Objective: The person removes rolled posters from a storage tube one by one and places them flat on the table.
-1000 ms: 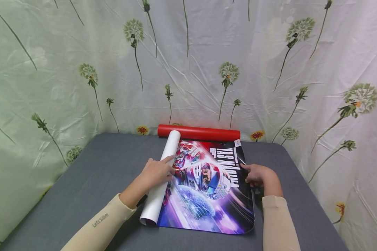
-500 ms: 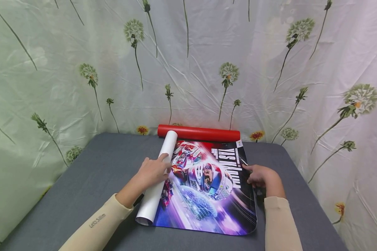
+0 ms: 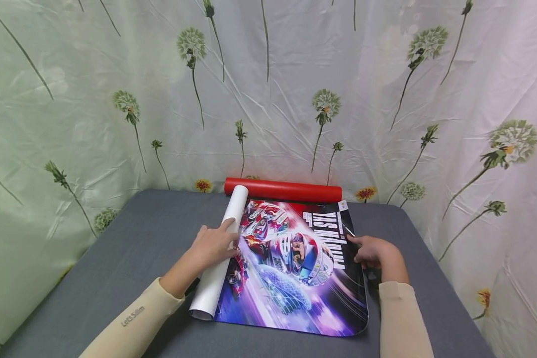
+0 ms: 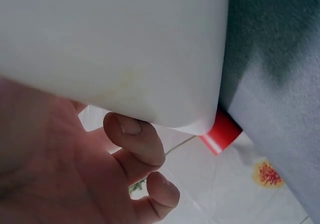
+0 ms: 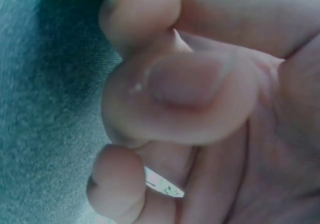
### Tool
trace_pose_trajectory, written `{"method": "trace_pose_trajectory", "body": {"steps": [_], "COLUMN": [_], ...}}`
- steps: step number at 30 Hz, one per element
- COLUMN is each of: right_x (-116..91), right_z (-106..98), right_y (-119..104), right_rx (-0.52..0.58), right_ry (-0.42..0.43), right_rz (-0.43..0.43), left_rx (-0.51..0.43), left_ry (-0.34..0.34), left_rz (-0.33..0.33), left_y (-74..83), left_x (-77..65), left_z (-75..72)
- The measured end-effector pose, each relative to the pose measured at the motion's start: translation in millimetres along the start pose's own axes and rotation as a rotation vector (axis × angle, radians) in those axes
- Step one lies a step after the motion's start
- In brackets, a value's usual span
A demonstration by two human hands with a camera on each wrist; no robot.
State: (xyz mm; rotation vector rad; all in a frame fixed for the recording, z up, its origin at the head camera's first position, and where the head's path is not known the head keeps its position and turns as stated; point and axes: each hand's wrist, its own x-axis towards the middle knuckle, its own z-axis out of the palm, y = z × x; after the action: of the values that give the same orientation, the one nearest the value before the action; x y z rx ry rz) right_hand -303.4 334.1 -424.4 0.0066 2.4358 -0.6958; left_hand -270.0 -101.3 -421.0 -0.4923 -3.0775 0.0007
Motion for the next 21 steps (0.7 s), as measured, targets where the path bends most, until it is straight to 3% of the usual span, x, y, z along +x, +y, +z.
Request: {"method": "trace_pose_trajectory", "body": {"steps": [6,15,21], "right_x": [-3,-4,-5], "right_z": [-1,-2,-2], "right_y": [0,4,5], "right_rx": [-0.004,-0.010,-0.009], "right_ry": [-0.004,-0.004,-0.005], "right_rz": [-0.007,0.007,0.010], "left_rx": [0.017,-0.051,-0.020], "left_ry": [-0.028,-0.019,-0.022], "left_rz": [-0.006,-0.029,-0.029], "left_y": [-5.7,-15.4,-19.9], "left_x": [-3.3,-3.9,-6.9], "left_z": [-2.5,0.1,0.8]}}
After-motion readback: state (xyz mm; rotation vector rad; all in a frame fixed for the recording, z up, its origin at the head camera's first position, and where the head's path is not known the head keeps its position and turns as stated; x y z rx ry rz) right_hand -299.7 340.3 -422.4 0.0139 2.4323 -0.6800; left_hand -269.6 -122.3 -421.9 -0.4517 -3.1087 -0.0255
